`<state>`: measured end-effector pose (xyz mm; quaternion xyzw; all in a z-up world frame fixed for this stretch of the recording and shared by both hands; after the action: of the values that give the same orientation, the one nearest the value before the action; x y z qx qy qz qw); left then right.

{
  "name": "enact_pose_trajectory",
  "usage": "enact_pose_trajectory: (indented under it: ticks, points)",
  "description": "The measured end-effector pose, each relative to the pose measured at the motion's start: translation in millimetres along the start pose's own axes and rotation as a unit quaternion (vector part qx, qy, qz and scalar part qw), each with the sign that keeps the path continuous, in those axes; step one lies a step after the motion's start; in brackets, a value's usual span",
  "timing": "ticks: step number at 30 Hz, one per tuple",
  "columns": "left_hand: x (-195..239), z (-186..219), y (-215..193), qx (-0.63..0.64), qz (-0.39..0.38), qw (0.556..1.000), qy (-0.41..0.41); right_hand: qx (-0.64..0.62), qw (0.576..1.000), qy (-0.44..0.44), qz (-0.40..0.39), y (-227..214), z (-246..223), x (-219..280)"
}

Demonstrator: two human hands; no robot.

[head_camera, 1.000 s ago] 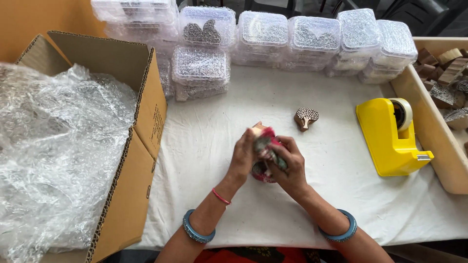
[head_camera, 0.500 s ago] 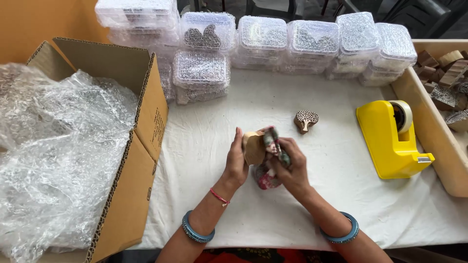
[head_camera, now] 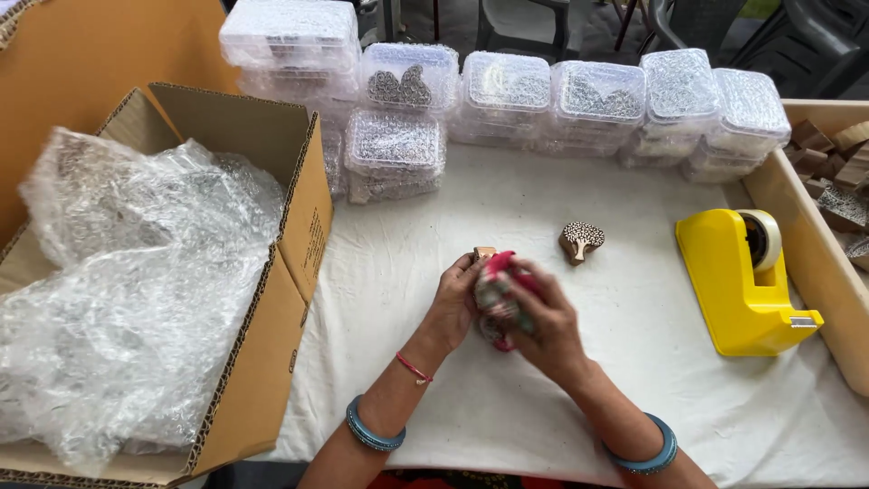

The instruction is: The person wraps a small plastic container in bubble wrap and secures it with tape. They then wipe two decorative wooden items with a cloth, place them into a plastic container, and wrap the container in bubble wrap.

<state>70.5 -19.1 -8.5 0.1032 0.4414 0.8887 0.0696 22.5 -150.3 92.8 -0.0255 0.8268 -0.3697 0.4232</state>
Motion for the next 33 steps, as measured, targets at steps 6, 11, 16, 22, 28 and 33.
enact_pose_trajectory:
  ticks: [6,11,16,22,28,33]
  points:
    - [-14,-9,-31,0.077,-0.003,0.995,0.069,0.063,0.986,-0.107,-0.110,20,-14,10]
    - [-7,14,-17,0.134,0.017,0.990,0.049,-0.004,0.987,-0.113,-0.112,11,-8,9]
    - [5,27,3,0.002,-0.007,0.998,0.065,-0.065,0.997,-0.006,0.044,-28,17,4]
    - [17,25,35,-0.254,-0.097,0.955,0.117,-0.154,0.979,0.130,0.007,-13,49,-2]
    - [8,17,17,-0.263,-0.048,0.952,0.147,-0.122,0.975,0.181,-0.047,7,61,6]
    - [17,11,36,-0.238,-0.104,0.958,0.118,-0.097,0.968,0.231,0.002,1,71,11]
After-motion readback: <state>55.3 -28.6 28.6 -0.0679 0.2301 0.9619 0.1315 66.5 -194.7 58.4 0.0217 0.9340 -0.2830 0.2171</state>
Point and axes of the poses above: each hand's wrist, its own x-axis away from the middle knuckle, its own y-axis out of the palm, z = x × y, the point moved 7 cm from there along -x, towards the middle knuckle, and after that the axes turned 8 degrees about x, right-handed, at the moved point
